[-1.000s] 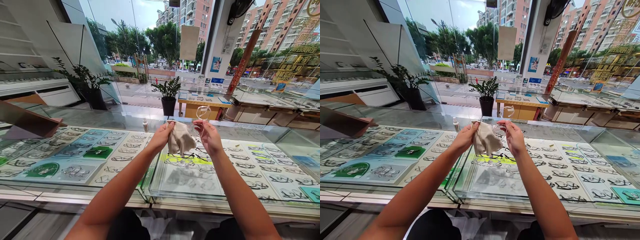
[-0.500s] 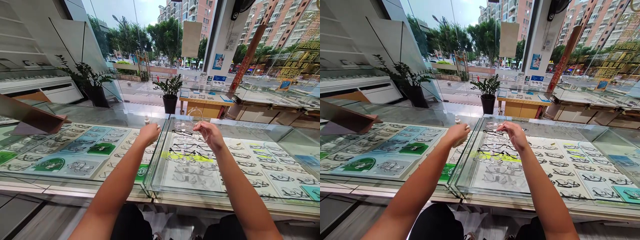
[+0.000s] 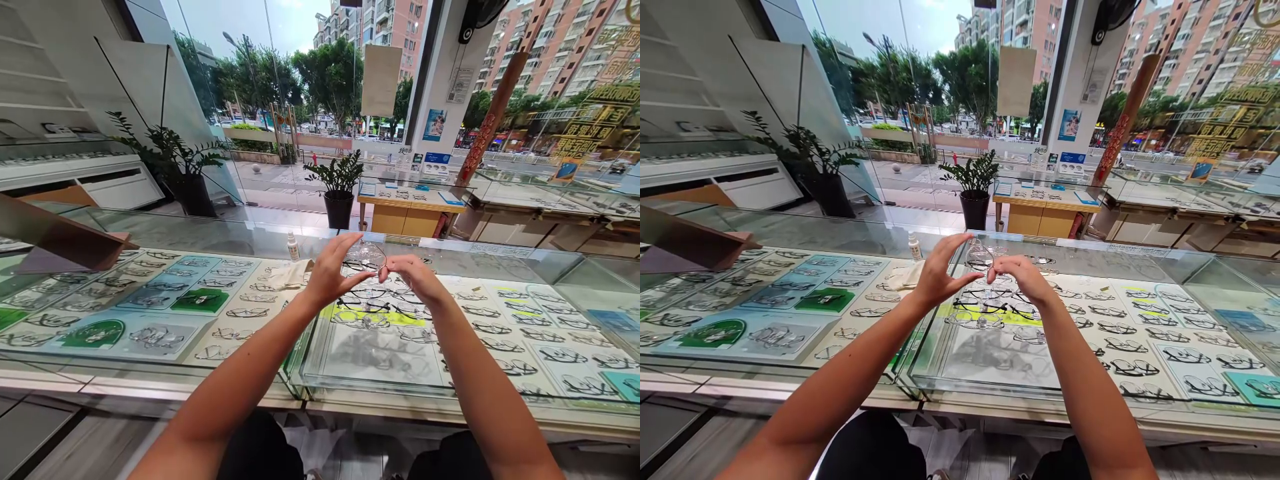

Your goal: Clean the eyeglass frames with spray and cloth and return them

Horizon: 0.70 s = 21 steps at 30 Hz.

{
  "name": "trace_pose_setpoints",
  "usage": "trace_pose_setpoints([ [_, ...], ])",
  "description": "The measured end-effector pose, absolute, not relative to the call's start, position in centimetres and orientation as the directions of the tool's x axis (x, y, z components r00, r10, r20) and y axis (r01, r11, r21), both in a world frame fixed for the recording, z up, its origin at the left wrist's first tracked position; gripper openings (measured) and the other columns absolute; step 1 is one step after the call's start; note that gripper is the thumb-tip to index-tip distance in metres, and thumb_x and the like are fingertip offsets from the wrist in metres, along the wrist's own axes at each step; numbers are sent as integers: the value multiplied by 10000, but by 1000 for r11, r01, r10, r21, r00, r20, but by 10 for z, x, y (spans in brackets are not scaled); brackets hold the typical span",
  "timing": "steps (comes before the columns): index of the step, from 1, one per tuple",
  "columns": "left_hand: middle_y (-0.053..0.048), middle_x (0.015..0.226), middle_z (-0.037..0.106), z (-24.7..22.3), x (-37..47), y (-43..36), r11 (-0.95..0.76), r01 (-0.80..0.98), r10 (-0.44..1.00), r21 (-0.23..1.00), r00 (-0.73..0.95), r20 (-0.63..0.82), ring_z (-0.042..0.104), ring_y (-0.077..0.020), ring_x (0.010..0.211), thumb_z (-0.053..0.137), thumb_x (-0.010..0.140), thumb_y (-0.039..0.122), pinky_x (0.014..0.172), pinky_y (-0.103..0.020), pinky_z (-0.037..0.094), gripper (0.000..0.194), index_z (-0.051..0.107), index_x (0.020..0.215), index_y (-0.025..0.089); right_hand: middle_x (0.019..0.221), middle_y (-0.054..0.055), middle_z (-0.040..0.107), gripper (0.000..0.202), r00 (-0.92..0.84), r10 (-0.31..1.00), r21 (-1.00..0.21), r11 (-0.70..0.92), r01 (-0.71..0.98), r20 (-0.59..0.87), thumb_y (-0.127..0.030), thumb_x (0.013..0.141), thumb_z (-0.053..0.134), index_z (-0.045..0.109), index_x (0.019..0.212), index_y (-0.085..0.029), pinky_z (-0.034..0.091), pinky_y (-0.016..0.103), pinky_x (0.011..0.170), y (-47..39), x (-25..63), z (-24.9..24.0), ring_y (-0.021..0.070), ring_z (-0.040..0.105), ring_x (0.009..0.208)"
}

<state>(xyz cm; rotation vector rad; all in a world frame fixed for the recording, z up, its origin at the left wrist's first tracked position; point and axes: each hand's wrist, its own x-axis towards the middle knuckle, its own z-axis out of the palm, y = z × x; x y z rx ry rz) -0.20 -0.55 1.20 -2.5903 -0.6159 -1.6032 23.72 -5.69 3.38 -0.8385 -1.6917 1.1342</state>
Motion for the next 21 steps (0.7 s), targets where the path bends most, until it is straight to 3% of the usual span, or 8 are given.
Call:
trace_pose_setpoints([
  [4,-168,1427,705,9,-2,-5,-913,337,359,231,390,848,675,-324,1341,833,914,520,1151,-522,550,701,594,1508,234,804,52,757,316,-344,886,-931,357,79,310,-413,922,659,811,721,-221,461,413,959,-59,236,37,244,649,873],
  [9,-149,1374,738,12,-3,-6,-922,328,321,205,352,879,704,-309,1294,854,895,523,1121,-491,566,638,651,1430,241,781,42,784,238,-303,903,-944,328,30,305,-390,893,706,774,743,-219,498,420,931,-59,233,36,240,704,829],
  [12,-143,1354,748,15,-4,-8,-915,354,308,193,305,901,712,-304,1275,856,890,539,1109,-482,569,624,659,1401,238,857,29,815,107,-105,925,-931,361,-55,365,-321,873,713,776,889,-236,506,406,910,-55,234,32,233,735,862],
  [16,-135,1297,757,17,-7,-7,-874,429,323,226,169,931,715,-304,1225,861,859,606,1080,-483,578,644,666,1346,232,876,33,804,114,243,863,-883,467,-48,443,-285,875,693,795,907,-244,499,379,880,-50,241,29,216,723,879],
  [19,-123,1226,756,16,-9,-4,-852,454,319,260,56,946,711,-297,1152,862,837,646,1032,-476,586,649,670,1297,232,909,45,790,173,313,835,-866,496,-70,453,-368,905,709,793,997,-247,507,382,875,-48,244,30,220,710,894],
  [21,-113,1180,748,15,-9,-3,-846,453,320,283,5,947,700,-288,1111,860,832,659,988,-460,588,650,666,1281,230,826,20,732,199,325,822,-854,514,-73,467,-441,925,718,742,997,-257,508,373,838,-48,245,29,207,676,830],
])
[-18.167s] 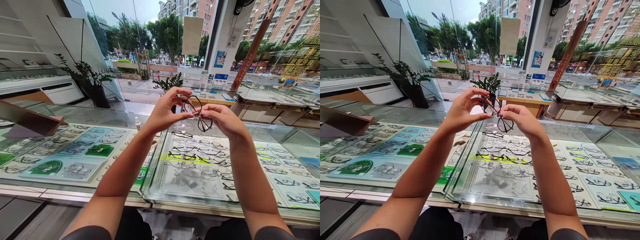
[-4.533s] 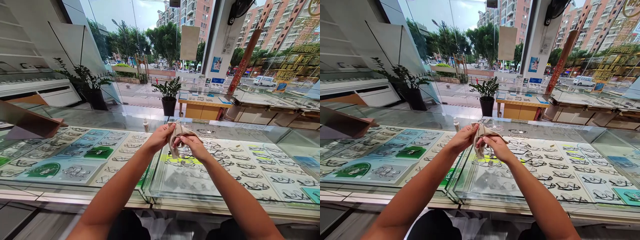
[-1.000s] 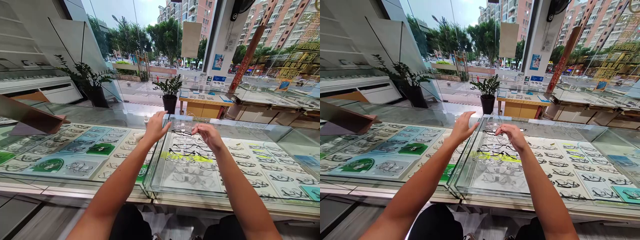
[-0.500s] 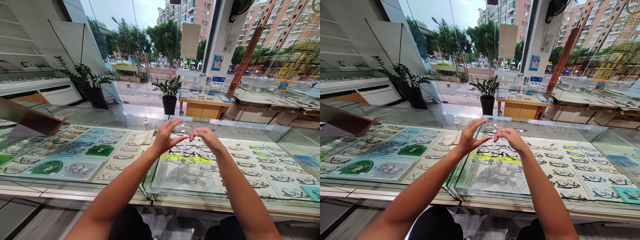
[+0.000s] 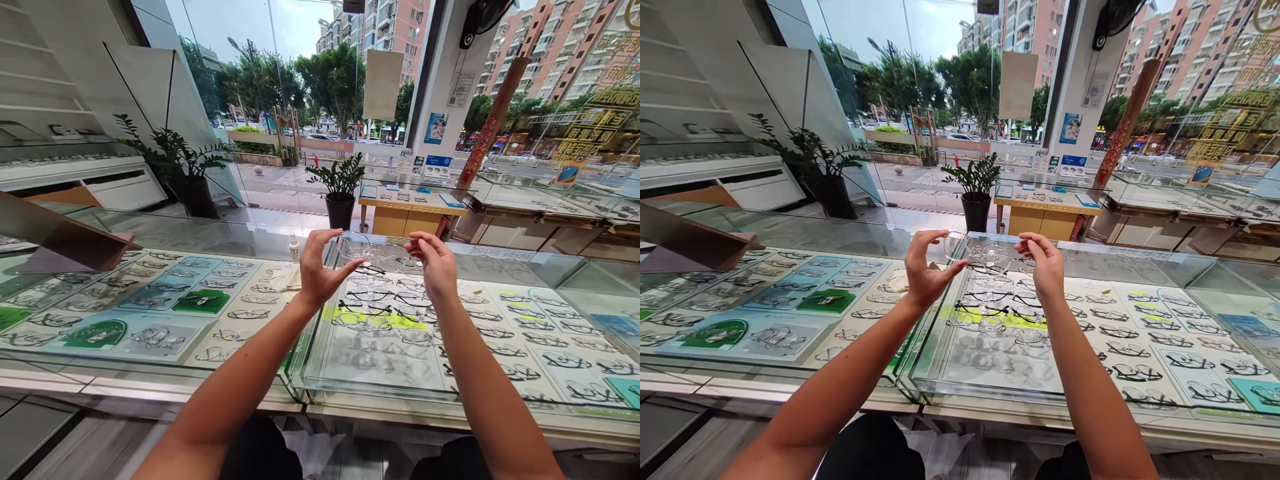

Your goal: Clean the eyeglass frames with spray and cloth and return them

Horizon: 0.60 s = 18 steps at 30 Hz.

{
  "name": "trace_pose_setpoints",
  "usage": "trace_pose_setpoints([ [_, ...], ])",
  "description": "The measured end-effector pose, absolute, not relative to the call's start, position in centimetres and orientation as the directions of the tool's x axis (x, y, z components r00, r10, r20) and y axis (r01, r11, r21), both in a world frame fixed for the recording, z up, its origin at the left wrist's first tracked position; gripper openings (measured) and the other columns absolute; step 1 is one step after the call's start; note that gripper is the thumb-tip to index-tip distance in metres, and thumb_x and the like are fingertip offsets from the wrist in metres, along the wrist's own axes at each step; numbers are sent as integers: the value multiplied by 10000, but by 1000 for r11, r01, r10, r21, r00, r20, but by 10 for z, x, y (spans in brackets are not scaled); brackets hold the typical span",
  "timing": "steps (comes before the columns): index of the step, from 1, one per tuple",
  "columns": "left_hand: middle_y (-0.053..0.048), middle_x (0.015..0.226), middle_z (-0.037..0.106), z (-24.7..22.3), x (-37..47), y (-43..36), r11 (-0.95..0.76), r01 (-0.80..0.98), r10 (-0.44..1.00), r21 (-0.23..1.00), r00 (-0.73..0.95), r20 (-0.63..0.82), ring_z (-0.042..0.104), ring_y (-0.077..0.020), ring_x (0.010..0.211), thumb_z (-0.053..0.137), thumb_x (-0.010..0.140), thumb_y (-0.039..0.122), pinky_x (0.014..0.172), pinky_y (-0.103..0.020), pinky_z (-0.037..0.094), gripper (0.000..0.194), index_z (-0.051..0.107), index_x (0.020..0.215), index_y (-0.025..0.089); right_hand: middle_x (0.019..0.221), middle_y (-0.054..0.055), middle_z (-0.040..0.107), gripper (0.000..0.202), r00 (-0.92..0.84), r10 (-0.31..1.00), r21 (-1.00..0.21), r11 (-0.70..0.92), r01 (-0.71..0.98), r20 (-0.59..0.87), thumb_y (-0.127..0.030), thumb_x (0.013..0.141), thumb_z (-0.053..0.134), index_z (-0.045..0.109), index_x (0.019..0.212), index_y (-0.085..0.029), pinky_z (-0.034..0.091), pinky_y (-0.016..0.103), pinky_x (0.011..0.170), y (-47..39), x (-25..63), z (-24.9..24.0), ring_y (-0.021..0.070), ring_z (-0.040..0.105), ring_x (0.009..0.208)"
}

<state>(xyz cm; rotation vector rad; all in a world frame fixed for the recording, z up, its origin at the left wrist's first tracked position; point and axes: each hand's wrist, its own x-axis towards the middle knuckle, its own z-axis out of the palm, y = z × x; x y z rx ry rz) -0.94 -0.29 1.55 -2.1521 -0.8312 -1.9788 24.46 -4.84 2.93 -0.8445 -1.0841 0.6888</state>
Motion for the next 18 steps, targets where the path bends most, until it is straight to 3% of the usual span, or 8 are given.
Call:
trace_pose_setpoints([
  [4,-101,1140,727,16,-8,-5,-826,457,352,330,-40,935,683,-265,1070,851,845,656,917,-417,576,638,660,1271,221,615,-73,420,425,271,841,-863,501,-62,469,-673,930,719,570,867,-280,390,319,592,-50,242,27,154,433,571],
  [7,-98,1144,716,16,-6,-7,-809,455,393,371,-49,918,681,-255,1069,850,856,639,896,-395,563,622,659,1267,214,594,-75,351,564,218,873,-891,454,-31,437,-802,902,685,515,787,-277,230,316,512,-50,241,25,138,286,526],
  [9,-94,1149,710,16,-4,-8,-805,437,418,401,-61,906,680,-248,1066,858,858,619,890,-385,556,608,659,1264,212,575,-67,318,634,232,871,-896,443,5,432,-843,923,615,444,697,-276,210,328,519,-50,238,24,141,259,529],
  [12,-86,1153,702,14,-1,-7,-777,410,483,477,-97,870,680,-235,1050,865,857,606,884,-372,550,590,664,1252,216,634,-21,428,636,307,794,-851,502,155,525,-802,980,565,439,662,-267,345,340,602,-53,230,21,167,395,613],
  [15,-82,1146,697,12,1,-6,-732,396,553,555,-130,823,679,-232,1042,869,851,609,883,-366,544,583,671,1235,217,976,55,676,419,343,697,-776,540,326,630,-666,979,686,656,955,-249,472,360,795,-57,216,17,215,601,874],
  [18,-76,1136,697,11,3,-6,-717,379,577,585,-148,803,674,-224,1029,881,846,588,881,-359,530,564,678,1217,214,1190,99,704,362,325,677,-745,534,401,660,-565,997,696,672,1173,-249,500,392,890,-61,206,14,245,655,1024],
])
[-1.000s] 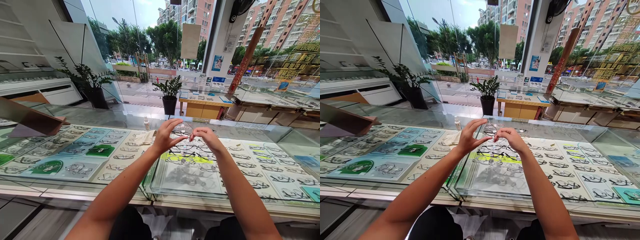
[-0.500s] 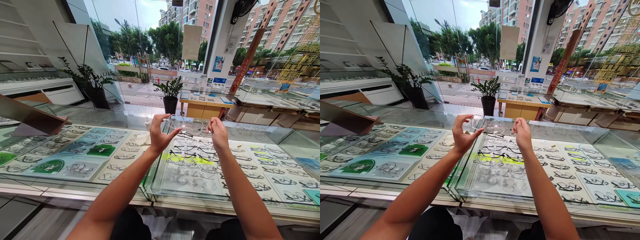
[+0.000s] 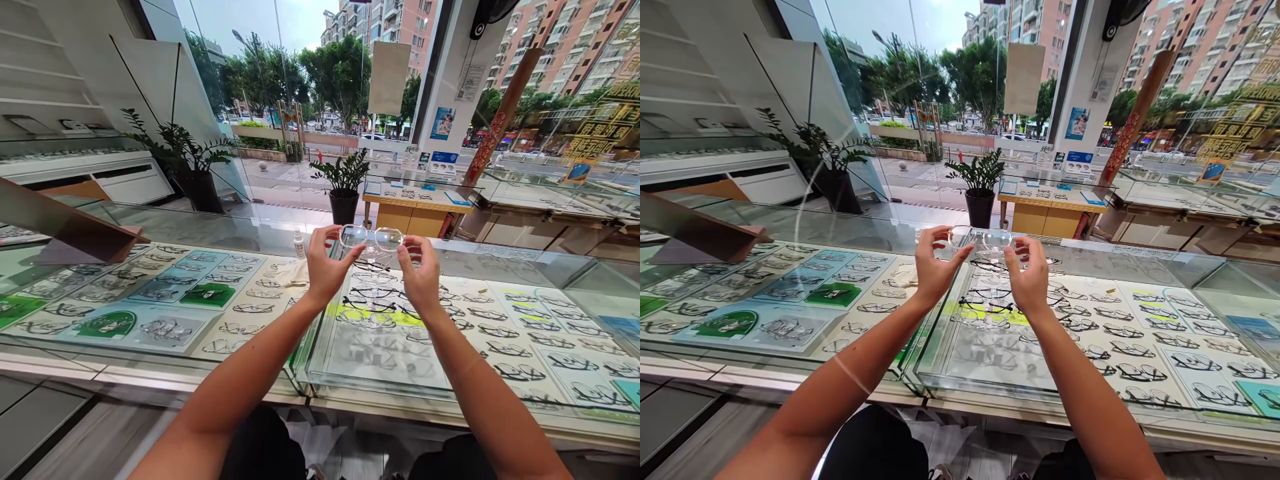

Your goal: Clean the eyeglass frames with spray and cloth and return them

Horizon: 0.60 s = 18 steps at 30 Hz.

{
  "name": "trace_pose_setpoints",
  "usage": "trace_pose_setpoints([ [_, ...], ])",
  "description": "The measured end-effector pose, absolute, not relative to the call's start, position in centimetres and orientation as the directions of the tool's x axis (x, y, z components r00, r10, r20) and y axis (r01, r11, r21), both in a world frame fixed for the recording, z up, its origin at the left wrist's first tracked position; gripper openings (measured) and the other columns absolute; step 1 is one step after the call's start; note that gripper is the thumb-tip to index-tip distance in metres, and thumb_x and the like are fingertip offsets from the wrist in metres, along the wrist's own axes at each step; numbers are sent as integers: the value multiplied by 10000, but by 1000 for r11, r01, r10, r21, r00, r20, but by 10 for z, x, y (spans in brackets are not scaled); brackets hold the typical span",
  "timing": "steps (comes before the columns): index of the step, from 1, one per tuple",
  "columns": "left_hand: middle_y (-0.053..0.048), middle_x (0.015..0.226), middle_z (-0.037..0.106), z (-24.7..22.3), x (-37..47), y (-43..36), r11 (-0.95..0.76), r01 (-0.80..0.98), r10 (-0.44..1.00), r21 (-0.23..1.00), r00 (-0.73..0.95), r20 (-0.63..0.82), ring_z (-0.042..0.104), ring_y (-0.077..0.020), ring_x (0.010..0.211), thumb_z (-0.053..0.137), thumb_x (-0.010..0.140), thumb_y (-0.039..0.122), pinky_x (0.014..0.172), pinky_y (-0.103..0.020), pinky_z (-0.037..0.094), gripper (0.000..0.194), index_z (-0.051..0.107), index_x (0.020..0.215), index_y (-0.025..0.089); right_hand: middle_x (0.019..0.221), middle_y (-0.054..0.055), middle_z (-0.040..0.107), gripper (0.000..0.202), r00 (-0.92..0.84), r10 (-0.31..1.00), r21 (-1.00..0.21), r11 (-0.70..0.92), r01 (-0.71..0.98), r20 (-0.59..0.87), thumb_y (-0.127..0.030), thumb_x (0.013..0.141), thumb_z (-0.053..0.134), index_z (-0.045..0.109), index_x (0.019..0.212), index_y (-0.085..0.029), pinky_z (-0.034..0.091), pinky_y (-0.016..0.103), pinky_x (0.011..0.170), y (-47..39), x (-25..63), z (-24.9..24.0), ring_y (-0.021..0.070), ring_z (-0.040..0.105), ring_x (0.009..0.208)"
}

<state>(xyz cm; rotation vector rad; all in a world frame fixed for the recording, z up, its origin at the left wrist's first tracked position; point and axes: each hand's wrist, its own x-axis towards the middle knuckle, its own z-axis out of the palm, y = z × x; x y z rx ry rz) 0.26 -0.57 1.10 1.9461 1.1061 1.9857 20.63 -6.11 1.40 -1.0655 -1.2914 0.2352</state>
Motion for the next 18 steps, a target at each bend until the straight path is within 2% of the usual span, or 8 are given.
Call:
trace_pose_setpoints([
  [7,-58,1115,687,7,4,-3,-744,387,537,545,-140,832,675,-219,1020,905,827,568,862,-354,527,563,679,1219,234,1146,95,733,353,368,644,-738,529,420,671,-551,1018,643,687,1143,-224,543,427,902,-60,206,12,245,693,1005],
  [18,-73,1136,683,4,6,-6,-782,433,435,448,-136,890,650,-229,1028,931,815,520,854,-361,526,589,671,1247,215,1048,81,739,410,431,760,-872,448,196,487,-624,949,693,667,1043,-226,539,415,918,-53,204,8,245,680,979],
])
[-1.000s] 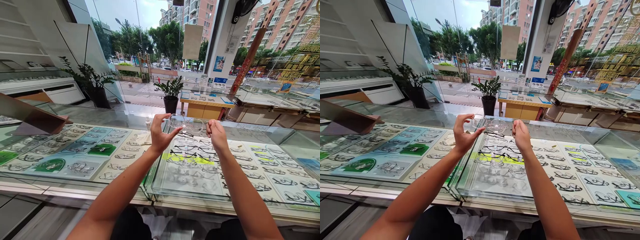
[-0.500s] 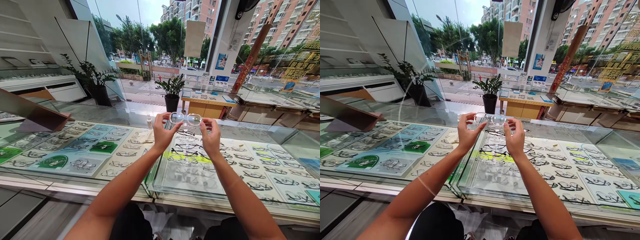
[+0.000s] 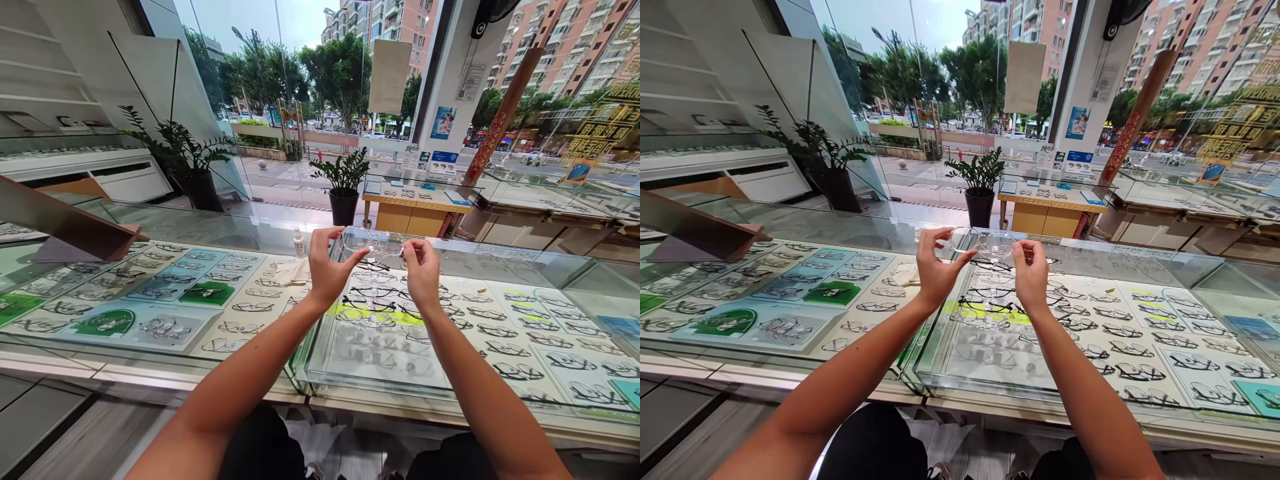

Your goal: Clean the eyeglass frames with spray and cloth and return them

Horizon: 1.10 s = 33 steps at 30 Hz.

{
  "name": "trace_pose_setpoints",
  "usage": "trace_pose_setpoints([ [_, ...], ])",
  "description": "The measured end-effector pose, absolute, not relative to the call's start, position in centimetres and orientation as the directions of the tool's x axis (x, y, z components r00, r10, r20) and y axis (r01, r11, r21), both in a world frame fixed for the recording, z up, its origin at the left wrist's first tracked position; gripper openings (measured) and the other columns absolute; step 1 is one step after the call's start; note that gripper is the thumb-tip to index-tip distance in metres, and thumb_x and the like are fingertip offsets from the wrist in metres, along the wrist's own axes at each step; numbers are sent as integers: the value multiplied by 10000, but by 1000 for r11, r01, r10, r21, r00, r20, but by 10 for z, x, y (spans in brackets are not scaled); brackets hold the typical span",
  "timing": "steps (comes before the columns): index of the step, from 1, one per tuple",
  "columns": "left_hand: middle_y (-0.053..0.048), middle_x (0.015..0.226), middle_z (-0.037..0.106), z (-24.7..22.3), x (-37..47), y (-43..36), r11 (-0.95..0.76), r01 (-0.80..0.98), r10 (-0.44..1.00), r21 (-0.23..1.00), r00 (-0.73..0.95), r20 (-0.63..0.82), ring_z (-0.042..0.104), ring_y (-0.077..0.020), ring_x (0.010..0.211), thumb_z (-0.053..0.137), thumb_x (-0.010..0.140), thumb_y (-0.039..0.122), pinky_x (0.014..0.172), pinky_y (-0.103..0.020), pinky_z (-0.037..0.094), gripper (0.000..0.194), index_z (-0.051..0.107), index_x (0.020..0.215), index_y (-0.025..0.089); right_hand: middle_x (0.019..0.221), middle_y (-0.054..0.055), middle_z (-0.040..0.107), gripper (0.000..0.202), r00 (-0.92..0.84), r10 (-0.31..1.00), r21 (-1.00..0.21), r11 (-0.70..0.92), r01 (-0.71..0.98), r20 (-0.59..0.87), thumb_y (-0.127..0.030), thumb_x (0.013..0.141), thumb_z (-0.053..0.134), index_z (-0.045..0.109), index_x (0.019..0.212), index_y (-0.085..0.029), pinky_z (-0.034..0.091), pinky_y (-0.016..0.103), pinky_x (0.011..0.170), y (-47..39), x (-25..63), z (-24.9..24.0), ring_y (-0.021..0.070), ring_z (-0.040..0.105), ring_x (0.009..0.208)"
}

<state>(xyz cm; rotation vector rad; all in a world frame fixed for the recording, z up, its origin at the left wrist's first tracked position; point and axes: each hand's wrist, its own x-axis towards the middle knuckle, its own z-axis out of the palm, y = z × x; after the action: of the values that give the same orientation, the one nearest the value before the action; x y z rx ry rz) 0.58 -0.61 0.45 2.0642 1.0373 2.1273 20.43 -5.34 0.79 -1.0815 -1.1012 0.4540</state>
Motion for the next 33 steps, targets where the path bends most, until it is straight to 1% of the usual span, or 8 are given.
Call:
trace_pose_setpoints([
  [7,-76,1150,651,2,8,-5,-778,426,443,461,-148,884,628,-219,998,947,796,511,845,-356,526,600,681,1246,217,988,56,733,400,428,809,-906,417,65,403,-625,921,718,671,1008,-238,554,390,871,-50,203,5,233,670,954],
  [11,-68,1144,664,0,8,-3,-769,393,493,504,-136,859,636,-219,1010,933,807,529,855,-357,528,593,681,1249,223,990,49,758,357,420,826,-902,431,-39,376,-585,910,741,675,990,-243,563,383,883,-49,203,6,233,707,991],
  [16,-79,1222,660,-3,11,-2,-749,324,575,578,-118,810,660,-236,1095,914,818,564,955,-395,552,618,676,1285,238,988,24,776,283,395,872,-871,411,-269,290,-495,863,796,673,931,-250,564,341,856,-48,202,9,219,759,1010],
  [18,-81,1242,656,-4,12,-2,-741,297,599,602,-114,793,666,-239,1116,914,817,563,990,-409,559,621,675,1294,244,993,22,784,255,381,884,-859,400,-321,269,-468,868,795,677,932,-251,561,333,861,-48,202,10,212,768,1019],
  [23,-82,1267,653,-8,14,0,-724,264,636,638,-102,765,671,-254,1174,919,816,548,1044,-437,564,615,676,1305,264,962,15,807,241,369,892,-822,406,-399,261,-444,849,827,688,907,-255,574,353,898,-51,201,13,219,784,1020],
  [28,-88,1300,654,-10,15,0,-692,243,681,679,-91,726,674,-263,1201,911,818,566,1062,-449,566,623,682,1323,281,929,18,823,169,361,899,-803,399,-443,247,-370,822,813,711,888,-252,578,346,894,-52,201,16,223,799,996],
  [33,-110,1383,693,-12,16,2,-644,182,744,743,-75,664,682,-279,1266,886,855,550,1067,-455,575,628,662,1384,296,922,29,821,187,357,905,-817,381,-432,232,-366,803,810,697,892,-247,577,357,924,-52,200,16,230,807,993],
])
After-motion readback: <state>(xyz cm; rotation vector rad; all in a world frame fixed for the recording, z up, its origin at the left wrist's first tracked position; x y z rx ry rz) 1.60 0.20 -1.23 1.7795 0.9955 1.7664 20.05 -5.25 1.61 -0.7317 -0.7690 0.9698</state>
